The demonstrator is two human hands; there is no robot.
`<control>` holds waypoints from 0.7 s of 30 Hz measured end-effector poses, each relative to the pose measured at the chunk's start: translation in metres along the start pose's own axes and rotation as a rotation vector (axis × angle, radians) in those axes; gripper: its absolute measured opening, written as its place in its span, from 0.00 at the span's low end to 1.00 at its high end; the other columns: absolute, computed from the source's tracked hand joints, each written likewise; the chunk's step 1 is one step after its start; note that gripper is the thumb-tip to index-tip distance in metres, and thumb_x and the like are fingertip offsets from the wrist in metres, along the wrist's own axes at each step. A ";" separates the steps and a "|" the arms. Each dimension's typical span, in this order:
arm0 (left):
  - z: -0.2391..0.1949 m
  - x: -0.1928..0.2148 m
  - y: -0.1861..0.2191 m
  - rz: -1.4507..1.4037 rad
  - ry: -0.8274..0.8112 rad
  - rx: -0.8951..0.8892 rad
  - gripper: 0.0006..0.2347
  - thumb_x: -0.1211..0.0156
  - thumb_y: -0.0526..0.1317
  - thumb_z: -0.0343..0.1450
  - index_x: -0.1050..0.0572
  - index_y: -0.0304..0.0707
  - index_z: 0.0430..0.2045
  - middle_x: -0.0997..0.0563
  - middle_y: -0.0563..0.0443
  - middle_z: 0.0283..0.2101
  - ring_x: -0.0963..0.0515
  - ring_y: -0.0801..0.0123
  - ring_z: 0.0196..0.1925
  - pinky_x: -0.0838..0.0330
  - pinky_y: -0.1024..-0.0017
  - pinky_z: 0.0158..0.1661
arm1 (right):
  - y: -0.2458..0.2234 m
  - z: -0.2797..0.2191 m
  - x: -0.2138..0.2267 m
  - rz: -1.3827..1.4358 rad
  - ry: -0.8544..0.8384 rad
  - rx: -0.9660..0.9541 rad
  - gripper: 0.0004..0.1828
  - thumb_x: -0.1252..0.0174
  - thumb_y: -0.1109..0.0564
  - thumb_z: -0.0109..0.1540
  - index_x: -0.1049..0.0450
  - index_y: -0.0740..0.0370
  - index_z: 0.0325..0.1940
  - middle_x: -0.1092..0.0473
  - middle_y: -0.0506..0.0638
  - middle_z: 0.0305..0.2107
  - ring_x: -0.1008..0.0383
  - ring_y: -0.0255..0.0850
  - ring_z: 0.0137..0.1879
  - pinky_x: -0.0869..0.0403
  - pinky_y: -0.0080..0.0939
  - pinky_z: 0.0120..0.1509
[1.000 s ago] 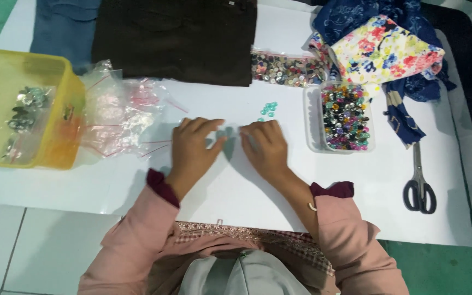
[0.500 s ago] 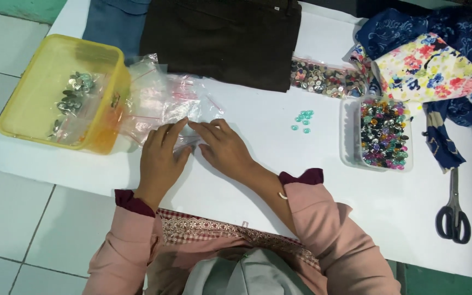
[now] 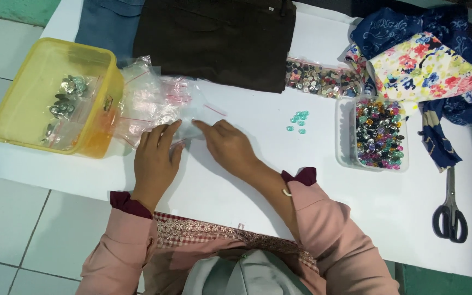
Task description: Sorting small decorative beads by color and packaging them into small plastic zip bags
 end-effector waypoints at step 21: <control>0.086 -0.057 0.108 -0.315 -0.160 -0.148 0.02 0.33 0.41 0.71 0.17 0.53 0.34 0.18 0.65 0.35 0.23 0.69 0.43 0.34 0.61 0.48 | 0.067 -0.020 0.130 0.313 0.056 -0.210 0.24 0.37 0.73 0.60 0.23 0.60 0.59 0.21 0.53 0.32 0.20 0.48 0.40 0.19 0.46 0.45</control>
Point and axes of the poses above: each hand's wrist, its own z-axis towards the middle knuckle, its own x-axis out of the back of the hand, y = z × x, the point moved 5 cm from there along z, towards the middle knuckle
